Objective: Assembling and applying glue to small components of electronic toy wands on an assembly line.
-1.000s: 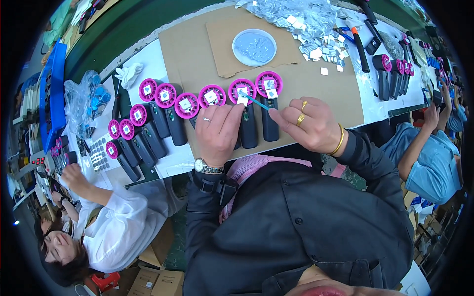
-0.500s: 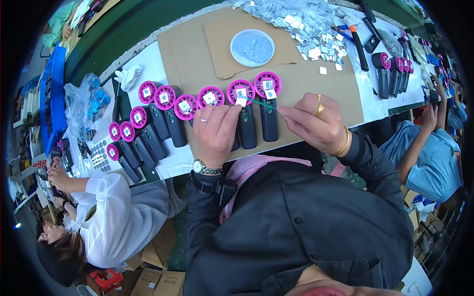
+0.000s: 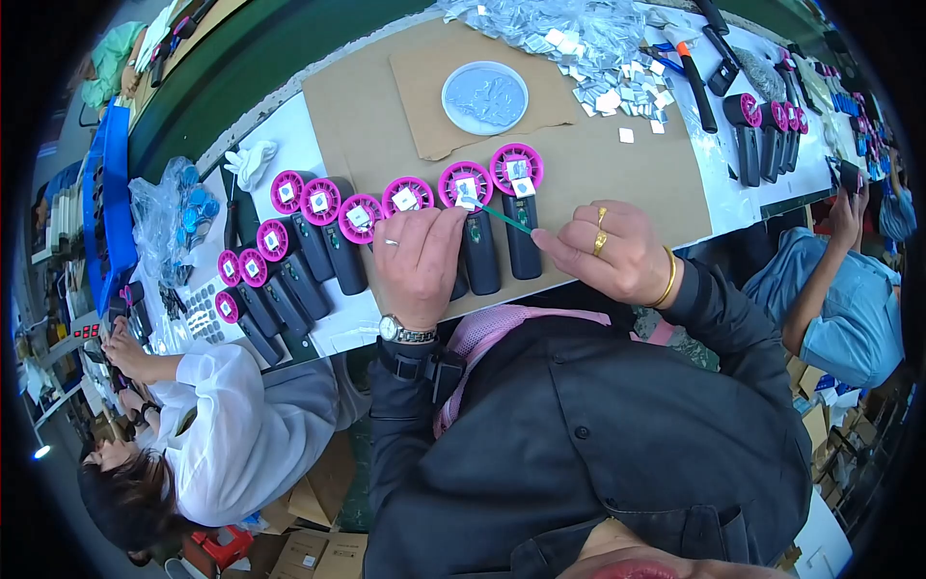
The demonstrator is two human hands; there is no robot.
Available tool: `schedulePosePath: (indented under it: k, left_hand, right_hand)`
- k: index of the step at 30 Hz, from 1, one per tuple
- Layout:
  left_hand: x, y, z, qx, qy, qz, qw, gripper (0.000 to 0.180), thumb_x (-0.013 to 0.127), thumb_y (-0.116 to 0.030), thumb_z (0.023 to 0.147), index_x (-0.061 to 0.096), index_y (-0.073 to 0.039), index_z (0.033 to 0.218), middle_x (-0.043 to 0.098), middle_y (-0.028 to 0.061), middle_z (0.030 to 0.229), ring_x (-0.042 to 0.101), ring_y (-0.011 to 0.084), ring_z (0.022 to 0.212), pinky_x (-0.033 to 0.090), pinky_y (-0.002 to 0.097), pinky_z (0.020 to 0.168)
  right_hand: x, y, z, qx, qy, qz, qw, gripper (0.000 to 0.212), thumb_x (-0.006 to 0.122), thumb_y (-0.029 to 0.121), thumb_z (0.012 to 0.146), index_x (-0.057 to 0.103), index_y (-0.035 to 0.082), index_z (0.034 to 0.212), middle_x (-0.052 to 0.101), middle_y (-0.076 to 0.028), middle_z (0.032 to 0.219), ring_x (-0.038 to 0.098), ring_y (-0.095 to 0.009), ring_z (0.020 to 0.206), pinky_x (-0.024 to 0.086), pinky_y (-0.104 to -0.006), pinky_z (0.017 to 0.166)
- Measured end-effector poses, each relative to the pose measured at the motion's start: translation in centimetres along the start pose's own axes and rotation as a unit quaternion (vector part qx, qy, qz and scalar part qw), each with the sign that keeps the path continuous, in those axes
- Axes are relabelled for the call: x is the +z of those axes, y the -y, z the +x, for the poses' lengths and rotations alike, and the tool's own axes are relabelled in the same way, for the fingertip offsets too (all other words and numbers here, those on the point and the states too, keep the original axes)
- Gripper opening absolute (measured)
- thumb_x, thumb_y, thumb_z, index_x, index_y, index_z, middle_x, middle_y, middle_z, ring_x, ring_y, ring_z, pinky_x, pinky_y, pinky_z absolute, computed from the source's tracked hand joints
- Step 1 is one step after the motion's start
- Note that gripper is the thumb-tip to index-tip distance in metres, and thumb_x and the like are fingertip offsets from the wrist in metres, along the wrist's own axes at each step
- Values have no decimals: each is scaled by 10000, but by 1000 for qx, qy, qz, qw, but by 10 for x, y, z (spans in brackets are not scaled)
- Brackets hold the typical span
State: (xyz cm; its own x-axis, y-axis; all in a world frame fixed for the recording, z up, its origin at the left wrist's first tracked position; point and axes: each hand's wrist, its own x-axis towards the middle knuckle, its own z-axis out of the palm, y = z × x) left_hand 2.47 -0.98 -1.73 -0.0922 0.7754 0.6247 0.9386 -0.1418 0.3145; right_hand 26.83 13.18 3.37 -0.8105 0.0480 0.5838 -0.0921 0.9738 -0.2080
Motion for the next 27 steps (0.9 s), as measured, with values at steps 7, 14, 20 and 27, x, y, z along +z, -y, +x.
schedulePosePath:
  k: [7,14,20,27]
  left_hand:
    - [3,-3,7,21,-11,-19,1000,253,874,-34,867,793,-62,1105,729,67,988,693,272,902,486,434,796]
    - [2,5,-11,-1,30,4,1000,173,849,-1,947,796,8,1111,764,179,979,694,375,872,552,486,812]
    - [-10,0,-4,-57,-42,-23,997,250,787,-56,1034,777,40,1265,763,185,1054,675,414,970,541,537,901]
    - [-3,11,3,-113,-16,5,993,310,743,-51,1034,774,-21,1341,706,175,1183,669,374,1108,534,482,975]
  right_hand:
    - [-12,7,0,82,-56,28,995,343,889,-40,754,809,-6,1086,607,-40,805,623,-195,647,473,-350,545]
    - [15,-12,-16,336,-196,300,871,121,828,96,978,829,36,1083,741,-76,903,686,-175,748,546,-337,663]
    - [1,-30,-1,414,-196,295,838,137,807,140,998,831,27,1072,766,-75,917,704,-154,788,559,-339,713]
    - [-14,-69,-18,448,-186,151,861,135,803,141,1028,852,35,1095,757,-2,924,672,-73,827,547,-264,734]
